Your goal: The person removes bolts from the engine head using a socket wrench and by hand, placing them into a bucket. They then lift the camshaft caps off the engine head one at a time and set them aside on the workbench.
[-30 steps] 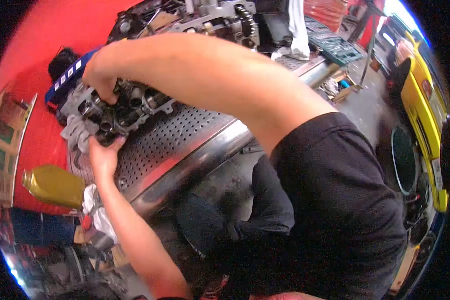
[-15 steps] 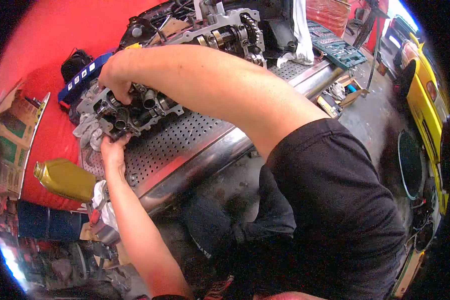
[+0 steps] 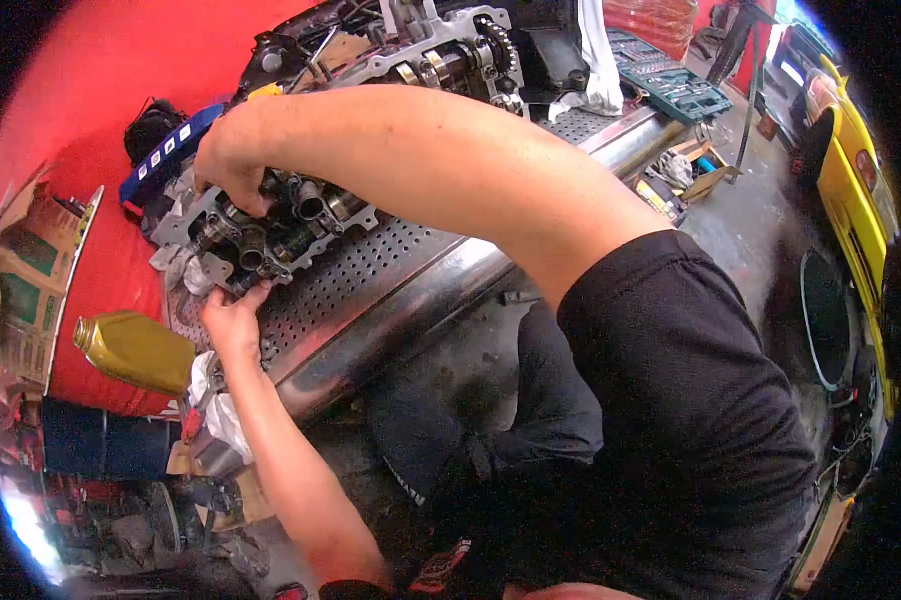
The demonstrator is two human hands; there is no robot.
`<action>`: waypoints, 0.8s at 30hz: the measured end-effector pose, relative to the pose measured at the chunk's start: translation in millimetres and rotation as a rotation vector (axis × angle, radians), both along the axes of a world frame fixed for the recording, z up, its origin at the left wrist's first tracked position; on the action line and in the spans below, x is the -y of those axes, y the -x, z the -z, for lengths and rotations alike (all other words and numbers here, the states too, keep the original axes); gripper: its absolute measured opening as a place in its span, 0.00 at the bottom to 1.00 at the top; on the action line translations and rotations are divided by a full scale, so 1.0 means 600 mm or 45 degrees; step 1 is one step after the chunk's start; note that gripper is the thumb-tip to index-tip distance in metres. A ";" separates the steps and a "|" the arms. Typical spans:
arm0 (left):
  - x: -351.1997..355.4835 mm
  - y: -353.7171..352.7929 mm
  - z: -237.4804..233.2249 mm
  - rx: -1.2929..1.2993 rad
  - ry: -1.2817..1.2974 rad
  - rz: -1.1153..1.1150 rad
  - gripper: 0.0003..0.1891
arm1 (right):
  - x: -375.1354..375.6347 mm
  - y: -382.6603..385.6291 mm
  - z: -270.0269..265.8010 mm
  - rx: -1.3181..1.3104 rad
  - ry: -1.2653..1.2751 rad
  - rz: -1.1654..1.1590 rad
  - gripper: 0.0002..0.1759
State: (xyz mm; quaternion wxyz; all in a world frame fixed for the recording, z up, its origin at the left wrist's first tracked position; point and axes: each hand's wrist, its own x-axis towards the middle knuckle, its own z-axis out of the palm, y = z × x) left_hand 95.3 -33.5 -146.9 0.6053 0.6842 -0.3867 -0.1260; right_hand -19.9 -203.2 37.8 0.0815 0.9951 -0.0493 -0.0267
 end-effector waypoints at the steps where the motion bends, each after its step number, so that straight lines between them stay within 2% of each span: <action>1: -0.007 0.010 -0.004 0.019 0.002 -0.025 0.22 | -0.003 0.001 0.000 0.000 -0.027 -0.001 0.55; 2: -0.014 0.013 -0.003 0.007 0.048 -0.021 0.21 | -0.003 0.002 -0.001 -0.001 -0.056 -0.001 0.55; 3: -0.021 0.015 0.002 -0.009 0.092 -0.015 0.21 | 0.000 0.003 -0.005 -0.045 -0.109 -0.042 0.42; 6: -0.037 0.033 0.005 -0.040 0.128 -0.048 0.18 | -0.006 0.012 -0.017 -0.116 -0.150 -0.166 0.43; 10: -0.035 0.033 0.001 -0.042 0.234 -0.084 0.15 | -0.004 0.001 -0.019 -0.054 -0.135 -0.071 0.50; 12: -0.037 0.029 0.002 -0.029 0.214 -0.139 0.15 | 0.006 -0.001 -0.023 -0.097 -0.187 -0.033 0.48; 14: -0.025 0.017 0.007 -0.066 0.258 -0.075 0.17 | 0.022 -0.031 -0.022 -0.177 -0.231 0.011 0.46; 18: -0.023 -0.014 0.024 -0.080 0.235 -0.224 0.17 | 0.037 -0.053 -0.023 -0.248 -0.337 -0.184 0.38; 19: -0.025 -0.004 0.014 -0.076 0.232 -0.199 0.17 | 0.126 -0.187 0.030 -0.432 -0.634 -0.393 0.35; 21: -0.021 0.005 -0.007 -0.117 0.227 -0.146 0.17 | 0.046 -0.048 -0.032 0.027 0.065 0.003 0.49; 22: -0.019 0.005 -0.011 -0.169 0.217 -0.129 0.17 | 0.040 -0.034 -0.036 0.006 -0.149 0.068 0.48; 24: -0.018 0.012 -0.024 -0.167 0.174 -0.108 0.15 | 0.035 -0.031 -0.056 -0.367 -0.457 0.178 0.45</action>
